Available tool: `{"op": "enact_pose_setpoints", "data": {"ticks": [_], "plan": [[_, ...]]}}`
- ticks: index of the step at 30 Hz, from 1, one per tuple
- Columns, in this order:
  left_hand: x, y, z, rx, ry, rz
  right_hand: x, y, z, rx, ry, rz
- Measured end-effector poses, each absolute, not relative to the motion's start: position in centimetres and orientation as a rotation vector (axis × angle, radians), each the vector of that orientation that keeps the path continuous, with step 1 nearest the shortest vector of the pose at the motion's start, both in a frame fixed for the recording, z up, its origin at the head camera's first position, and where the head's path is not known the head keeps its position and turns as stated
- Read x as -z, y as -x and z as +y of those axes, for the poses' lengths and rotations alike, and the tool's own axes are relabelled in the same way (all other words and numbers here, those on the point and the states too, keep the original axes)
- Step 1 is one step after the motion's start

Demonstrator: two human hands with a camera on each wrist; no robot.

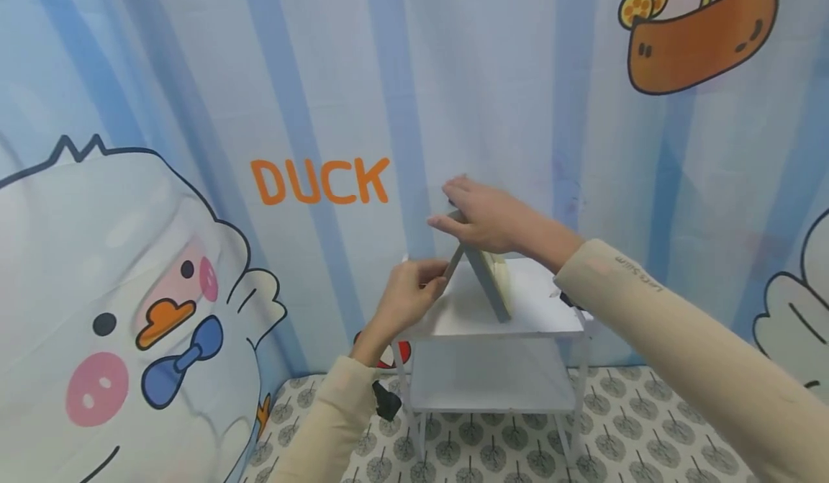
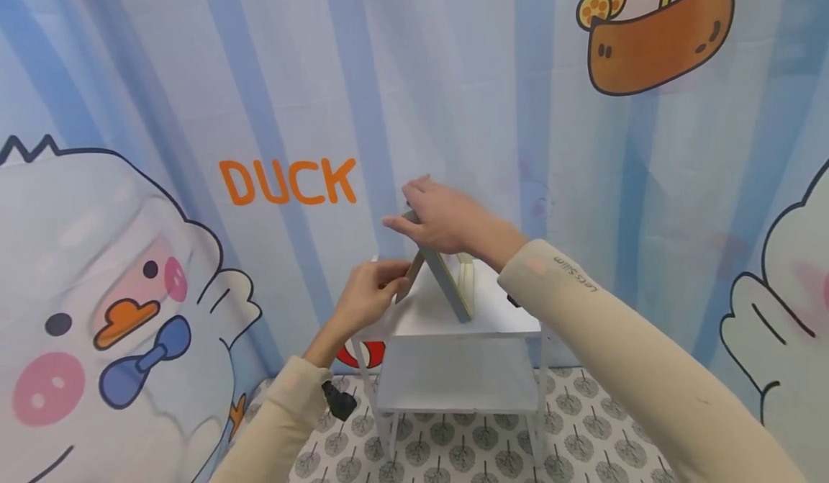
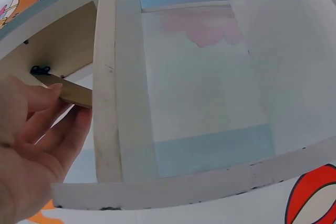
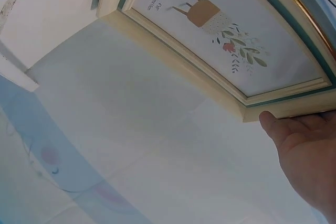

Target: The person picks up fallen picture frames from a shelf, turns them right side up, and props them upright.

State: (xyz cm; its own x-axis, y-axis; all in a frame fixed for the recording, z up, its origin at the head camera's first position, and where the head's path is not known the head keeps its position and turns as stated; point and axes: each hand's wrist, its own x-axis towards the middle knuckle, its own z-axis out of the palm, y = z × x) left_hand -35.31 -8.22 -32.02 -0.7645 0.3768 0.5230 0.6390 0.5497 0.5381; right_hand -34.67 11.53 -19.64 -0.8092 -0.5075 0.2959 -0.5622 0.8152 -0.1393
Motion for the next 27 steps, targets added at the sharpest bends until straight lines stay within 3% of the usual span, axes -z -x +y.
{"op": "enact_pose_setpoints", "data": {"ticks": [18,27], "plan": [[32.4,35.0,-8.2,1.159,0.772,-2.415,20.6,34.8,10.7,-0.358,-0.876,-2.662],[32.1,32.9,-7.9,1.207,0.774,-2.275,21.8,34.6,12.4,-0.747,-0.793,-2.445]]}}
